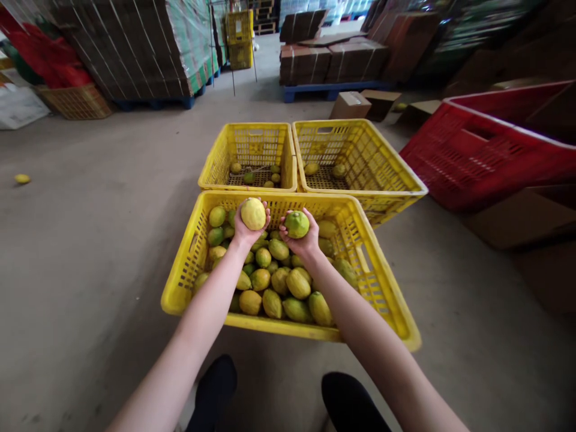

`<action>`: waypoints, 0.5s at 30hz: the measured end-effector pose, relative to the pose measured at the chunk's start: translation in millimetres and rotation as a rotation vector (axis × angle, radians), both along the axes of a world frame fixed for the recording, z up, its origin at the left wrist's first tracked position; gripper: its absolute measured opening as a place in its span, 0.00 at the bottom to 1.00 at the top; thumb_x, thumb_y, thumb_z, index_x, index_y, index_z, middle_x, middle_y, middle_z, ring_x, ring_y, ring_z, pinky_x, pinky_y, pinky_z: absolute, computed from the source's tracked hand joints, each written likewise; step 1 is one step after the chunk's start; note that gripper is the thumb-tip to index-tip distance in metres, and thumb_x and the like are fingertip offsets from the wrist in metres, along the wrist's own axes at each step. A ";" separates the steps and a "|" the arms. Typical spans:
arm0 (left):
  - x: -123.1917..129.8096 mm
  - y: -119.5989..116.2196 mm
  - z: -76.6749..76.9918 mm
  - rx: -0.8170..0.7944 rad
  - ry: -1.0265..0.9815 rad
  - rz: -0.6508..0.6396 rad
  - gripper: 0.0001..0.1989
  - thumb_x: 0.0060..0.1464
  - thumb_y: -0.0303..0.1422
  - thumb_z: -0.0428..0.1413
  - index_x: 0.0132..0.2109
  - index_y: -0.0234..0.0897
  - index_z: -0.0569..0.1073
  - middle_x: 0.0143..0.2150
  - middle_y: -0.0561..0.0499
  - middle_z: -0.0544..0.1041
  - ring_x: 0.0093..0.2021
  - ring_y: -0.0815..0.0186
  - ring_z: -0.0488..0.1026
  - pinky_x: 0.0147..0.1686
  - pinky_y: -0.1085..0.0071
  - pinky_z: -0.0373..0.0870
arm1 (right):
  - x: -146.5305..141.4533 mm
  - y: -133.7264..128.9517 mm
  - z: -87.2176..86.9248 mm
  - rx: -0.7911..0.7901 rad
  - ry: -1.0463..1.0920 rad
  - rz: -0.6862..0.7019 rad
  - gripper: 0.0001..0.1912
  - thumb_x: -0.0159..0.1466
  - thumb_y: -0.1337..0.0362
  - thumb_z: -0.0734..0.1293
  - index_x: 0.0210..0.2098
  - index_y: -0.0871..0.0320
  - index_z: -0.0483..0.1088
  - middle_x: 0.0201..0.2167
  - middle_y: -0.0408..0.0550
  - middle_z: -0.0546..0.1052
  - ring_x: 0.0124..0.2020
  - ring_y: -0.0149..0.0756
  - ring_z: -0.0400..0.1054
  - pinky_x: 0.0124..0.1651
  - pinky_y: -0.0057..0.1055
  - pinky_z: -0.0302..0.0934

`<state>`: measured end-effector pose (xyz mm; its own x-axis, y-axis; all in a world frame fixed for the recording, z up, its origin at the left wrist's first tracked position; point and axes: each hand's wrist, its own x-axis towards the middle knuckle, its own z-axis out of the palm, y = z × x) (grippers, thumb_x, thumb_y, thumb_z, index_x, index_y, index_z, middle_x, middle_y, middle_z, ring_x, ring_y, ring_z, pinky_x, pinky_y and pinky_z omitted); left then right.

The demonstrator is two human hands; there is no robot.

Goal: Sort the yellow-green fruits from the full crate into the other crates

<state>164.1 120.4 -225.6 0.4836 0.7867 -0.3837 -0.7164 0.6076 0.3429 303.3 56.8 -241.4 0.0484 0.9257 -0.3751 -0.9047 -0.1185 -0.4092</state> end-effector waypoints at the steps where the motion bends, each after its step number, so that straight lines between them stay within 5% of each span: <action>1: -0.2 -1.3 2.6 0.008 0.030 -0.009 0.18 0.64 0.41 0.45 0.43 0.38 0.78 0.31 0.49 0.80 0.27 0.65 0.76 0.26 0.73 0.73 | 0.9 -0.7 -0.1 0.011 -0.017 0.022 0.17 0.66 0.53 0.58 0.31 0.57 0.70 0.21 0.49 0.76 0.18 0.34 0.67 0.17 0.26 0.62; 7: -5.5 -0.4 9.5 0.109 0.125 -0.047 0.18 0.65 0.40 0.45 0.37 0.39 0.76 0.25 0.49 0.77 0.23 0.65 0.75 0.22 0.73 0.71 | 1.7 -1.7 -0.3 0.037 -0.125 0.055 0.17 0.65 0.58 0.57 0.25 0.58 0.70 0.19 0.51 0.75 0.16 0.36 0.67 0.15 0.27 0.60; 15: -4.1 1.0 -3.0 0.257 0.147 -0.253 0.13 0.60 0.30 0.48 0.38 0.32 0.77 0.31 0.42 0.81 0.36 0.55 0.81 0.30 0.68 0.77 | 3.7 -2.3 3.2 0.007 -0.025 0.026 0.18 0.66 0.55 0.57 0.27 0.58 0.69 0.19 0.49 0.75 0.17 0.34 0.68 0.15 0.25 0.60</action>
<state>160.0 121.4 -228.6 0.6296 0.7290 -0.2688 -0.4867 0.6397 0.5948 306.9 54.4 -238.2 0.0335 0.9294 -0.3675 -0.8906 -0.1391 -0.4329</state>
